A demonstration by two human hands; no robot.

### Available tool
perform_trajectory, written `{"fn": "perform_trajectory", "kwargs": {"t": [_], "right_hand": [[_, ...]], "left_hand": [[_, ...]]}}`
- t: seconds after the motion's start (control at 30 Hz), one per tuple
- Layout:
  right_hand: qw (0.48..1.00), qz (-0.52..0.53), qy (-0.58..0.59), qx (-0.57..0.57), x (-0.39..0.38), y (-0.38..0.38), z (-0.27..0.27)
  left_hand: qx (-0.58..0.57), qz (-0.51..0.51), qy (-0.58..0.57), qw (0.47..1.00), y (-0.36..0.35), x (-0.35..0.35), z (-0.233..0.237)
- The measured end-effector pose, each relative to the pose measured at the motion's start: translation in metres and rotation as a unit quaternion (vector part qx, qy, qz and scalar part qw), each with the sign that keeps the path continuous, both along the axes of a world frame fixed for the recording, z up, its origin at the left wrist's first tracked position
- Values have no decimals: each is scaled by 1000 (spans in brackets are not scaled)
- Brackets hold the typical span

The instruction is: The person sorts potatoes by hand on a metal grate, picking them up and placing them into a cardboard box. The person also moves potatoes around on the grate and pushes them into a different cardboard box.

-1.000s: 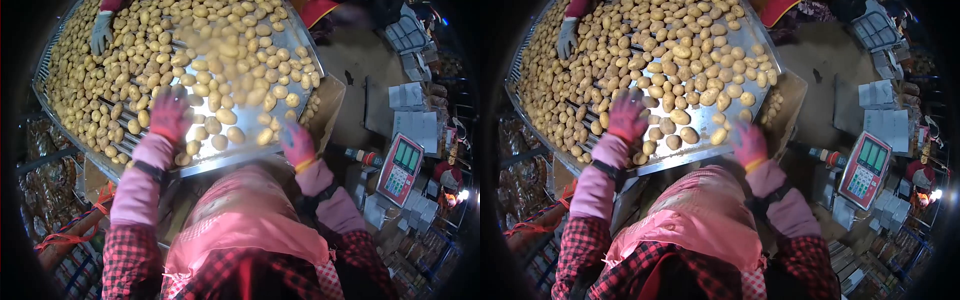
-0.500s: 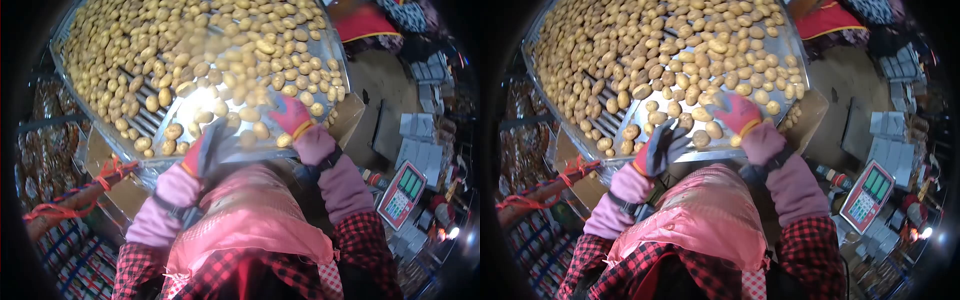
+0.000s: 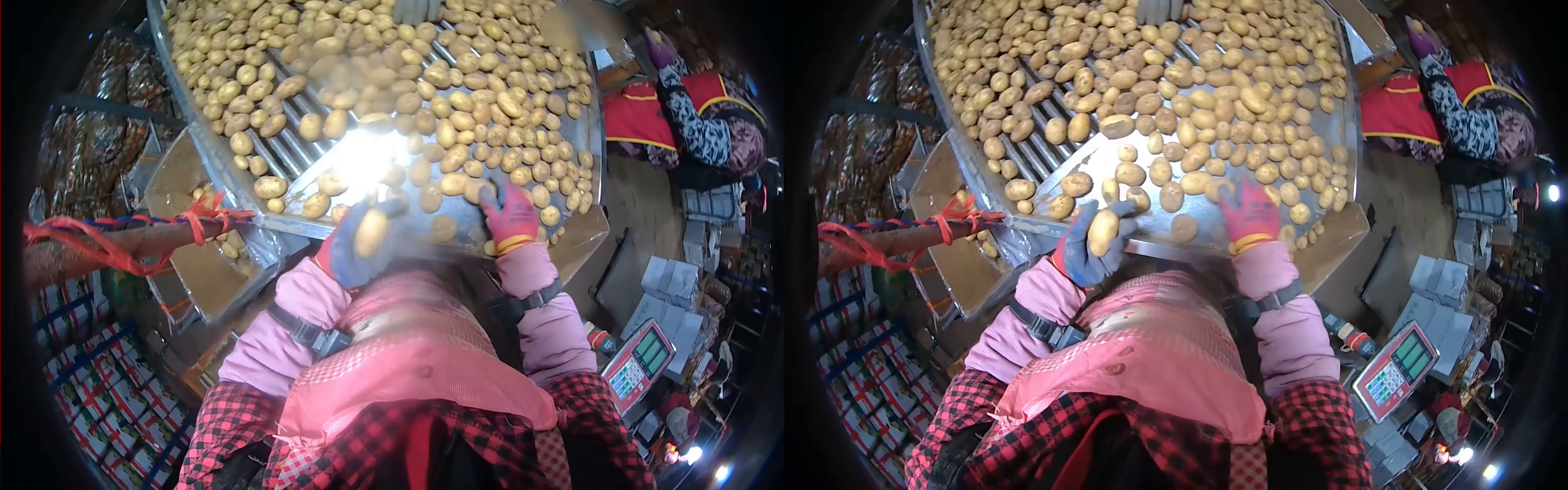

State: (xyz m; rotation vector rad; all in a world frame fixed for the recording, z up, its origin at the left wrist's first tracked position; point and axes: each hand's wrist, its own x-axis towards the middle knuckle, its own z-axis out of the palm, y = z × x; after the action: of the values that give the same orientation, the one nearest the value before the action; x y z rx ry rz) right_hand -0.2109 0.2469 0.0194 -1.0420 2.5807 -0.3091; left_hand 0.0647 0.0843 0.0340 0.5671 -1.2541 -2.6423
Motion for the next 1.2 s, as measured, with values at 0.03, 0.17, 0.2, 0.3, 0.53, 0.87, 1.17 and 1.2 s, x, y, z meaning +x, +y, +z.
{"fn": "perform_trajectory", "kwargs": {"t": [0.03,0.17,0.2,0.3,0.53,0.87,1.17,1.2], "right_hand": [[996,8,71,-59,-2,-6,-3],[971,148,114,-148,22,-56,1],[963,218,89,-134,37,-68,-9],[922,355,104,-113,65,-68,-18],[977,159,-16,-140,91,27,-9],[982,-127,107,-89,82,180,-11],[938,-275,150,-146,-7,199,-4],[940,-283,78,-175,-9,177,0]], "left_hand": [[-158,5,-4,987,1,15,-15],[-218,39,-55,974,1,71,-20],[-156,32,-88,983,-3,87,-21],[151,145,8,978,-10,145,-14],[295,518,-18,803,-76,279,2],[-640,13,-150,753,-66,35,-7],[-760,-217,101,605,32,-145,27],[-769,-233,100,587,36,-164,25]]}}
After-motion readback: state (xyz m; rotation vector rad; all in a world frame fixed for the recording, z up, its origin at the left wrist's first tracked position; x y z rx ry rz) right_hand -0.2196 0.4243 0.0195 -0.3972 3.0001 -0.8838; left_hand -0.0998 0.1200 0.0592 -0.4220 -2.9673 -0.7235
